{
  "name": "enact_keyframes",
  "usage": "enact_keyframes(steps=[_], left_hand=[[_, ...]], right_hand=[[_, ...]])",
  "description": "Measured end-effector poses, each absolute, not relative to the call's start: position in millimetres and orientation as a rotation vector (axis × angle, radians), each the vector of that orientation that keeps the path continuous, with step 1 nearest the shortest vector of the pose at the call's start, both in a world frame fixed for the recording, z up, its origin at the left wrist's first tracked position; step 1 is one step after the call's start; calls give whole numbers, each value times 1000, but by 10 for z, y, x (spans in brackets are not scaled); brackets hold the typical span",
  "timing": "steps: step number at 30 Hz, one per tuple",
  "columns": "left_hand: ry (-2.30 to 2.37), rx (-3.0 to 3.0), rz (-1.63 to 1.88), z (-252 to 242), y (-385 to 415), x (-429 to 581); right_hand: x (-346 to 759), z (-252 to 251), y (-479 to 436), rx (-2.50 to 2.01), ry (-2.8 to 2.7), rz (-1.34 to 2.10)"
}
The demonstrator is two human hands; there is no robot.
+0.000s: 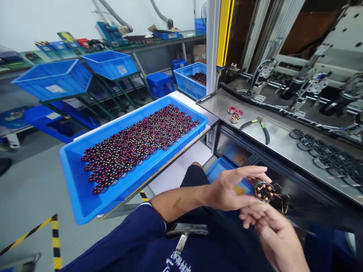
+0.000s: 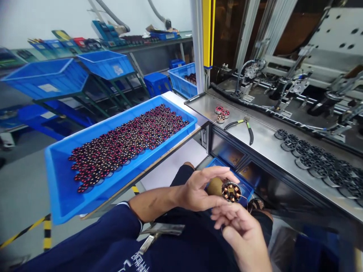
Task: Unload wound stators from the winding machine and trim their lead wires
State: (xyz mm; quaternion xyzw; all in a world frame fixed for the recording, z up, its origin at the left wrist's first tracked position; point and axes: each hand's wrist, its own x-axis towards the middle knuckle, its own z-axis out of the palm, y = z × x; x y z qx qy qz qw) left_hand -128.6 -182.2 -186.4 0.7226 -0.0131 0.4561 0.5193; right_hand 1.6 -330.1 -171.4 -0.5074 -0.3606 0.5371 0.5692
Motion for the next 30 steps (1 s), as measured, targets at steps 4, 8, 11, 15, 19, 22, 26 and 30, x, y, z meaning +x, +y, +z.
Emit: enact_keyframes(steps=[4,8,11,15,19,22,26,30], left_hand=[[-51,1697,1105,-1844,-1858,-1214],[-12,1526,981,-1878,-1876,-1179],[-12,1304,824,-1891,-1885,-1165],[-26,1123,644,-1867,-1891,-1175],[-50,1152,571,-1847,-1912,-1178],[-49,1206,590,-1862,-1955,-1144],[2,1246,671,-1904,-1992,-1106],[32,1201,726,-1899,-1978,-1129]], right_hand=[[-254,-1633,-3251,-1166,-560,1201],[-235,-1581,-3335,-1190,-625,1170],[-149,-1659,-3438,-1199,-750,1186],[27,-1770,-3468,-1321,-808,1133],[191,-1666,-3358,-1254,-693,995],[206,-1541,-3265,-1259,-665,1021],[149,-1492,-3226,-1322,-593,1086],[143,-1517,-3290,-1312,-659,1135]])
